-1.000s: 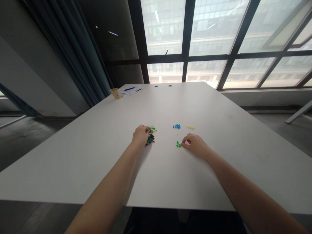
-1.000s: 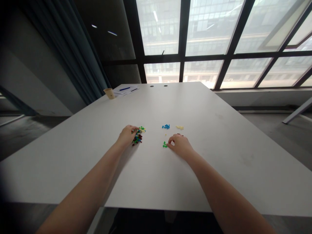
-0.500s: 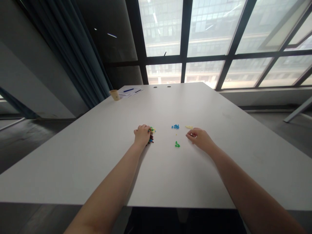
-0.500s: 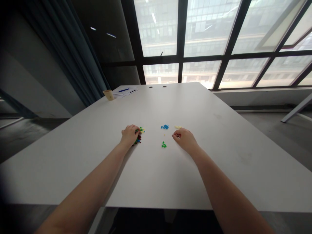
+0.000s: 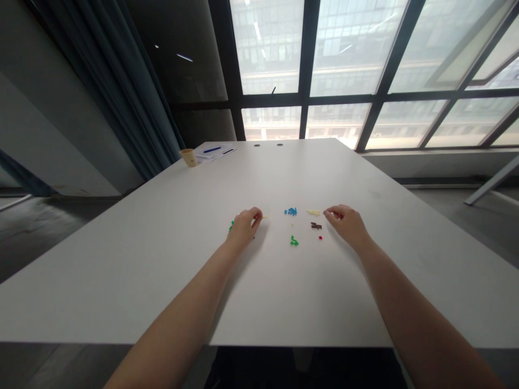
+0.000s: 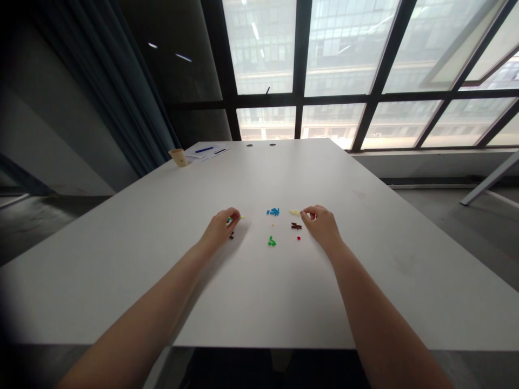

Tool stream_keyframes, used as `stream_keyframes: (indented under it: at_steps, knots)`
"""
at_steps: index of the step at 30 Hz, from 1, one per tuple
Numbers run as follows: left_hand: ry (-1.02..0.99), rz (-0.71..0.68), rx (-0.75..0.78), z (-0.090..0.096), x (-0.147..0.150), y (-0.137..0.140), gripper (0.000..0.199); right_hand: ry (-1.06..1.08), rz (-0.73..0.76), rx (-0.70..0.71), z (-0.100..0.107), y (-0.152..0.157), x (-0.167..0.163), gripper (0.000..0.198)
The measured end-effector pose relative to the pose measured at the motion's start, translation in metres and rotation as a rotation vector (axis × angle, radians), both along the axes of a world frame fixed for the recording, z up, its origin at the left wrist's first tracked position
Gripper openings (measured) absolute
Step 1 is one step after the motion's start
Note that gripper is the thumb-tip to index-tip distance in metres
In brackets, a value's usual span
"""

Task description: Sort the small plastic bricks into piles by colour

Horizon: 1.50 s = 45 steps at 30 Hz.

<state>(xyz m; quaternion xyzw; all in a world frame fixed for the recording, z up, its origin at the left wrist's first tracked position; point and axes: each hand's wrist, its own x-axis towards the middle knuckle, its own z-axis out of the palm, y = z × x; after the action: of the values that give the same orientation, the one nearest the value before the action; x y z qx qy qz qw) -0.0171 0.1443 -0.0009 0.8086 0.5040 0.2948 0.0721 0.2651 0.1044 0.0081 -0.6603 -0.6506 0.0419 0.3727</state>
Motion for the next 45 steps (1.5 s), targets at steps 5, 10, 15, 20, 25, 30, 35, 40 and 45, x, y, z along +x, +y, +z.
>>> stream_keyframes:
  at_steps: [5, 10, 15, 20, 25, 30, 35, 40, 45]
  knots:
    - [-0.119, -0.212, 0.184, 0.009, 0.019, -0.023, 0.01, 0.02, 0.208, 0.075, 0.001, -0.006, -0.024, 0.02]
    - [-0.047, -0.271, 0.258, 0.015, 0.025, -0.034, 0.013, 0.032, 0.429, 0.175, 0.002, -0.017, -0.052, 0.012]
    - [-0.016, -0.284, 0.269, 0.016, 0.026, -0.036, 0.011, 0.022, 0.476, 0.196, -0.003, -0.02, -0.061, 0.015]
    - [-0.021, -0.308, 0.26, 0.016, 0.028, -0.037, 0.01, 0.019, 0.461, 0.21, -0.005, -0.02, -0.068, 0.011]
    - [-0.051, -0.229, 0.223, 0.01, 0.023, -0.031, 0.024, -0.028, 0.352, 0.215, -0.003, -0.01, -0.044, 0.013]
    - [-0.123, -0.06, 0.128, 0.004, 0.014, -0.019, 0.033, -0.076, -0.103, 0.053, -0.018, 0.013, 0.014, 0.018]
    - [-0.163, -0.039, 0.065, 0.0, 0.015, -0.016, 0.034, -0.14, -0.284, -0.267, -0.036, 0.024, 0.025, 0.022]
    - [-0.173, -0.037, 0.034, -0.003, 0.017, -0.013, 0.034, -0.169, -0.304, -0.36, -0.04, 0.03, 0.01, 0.023]
    - [-0.197, 0.019, -0.002, -0.003, 0.012, -0.007, 0.033, -0.174, -0.262, -0.354, -0.041, 0.031, 0.008, 0.023]
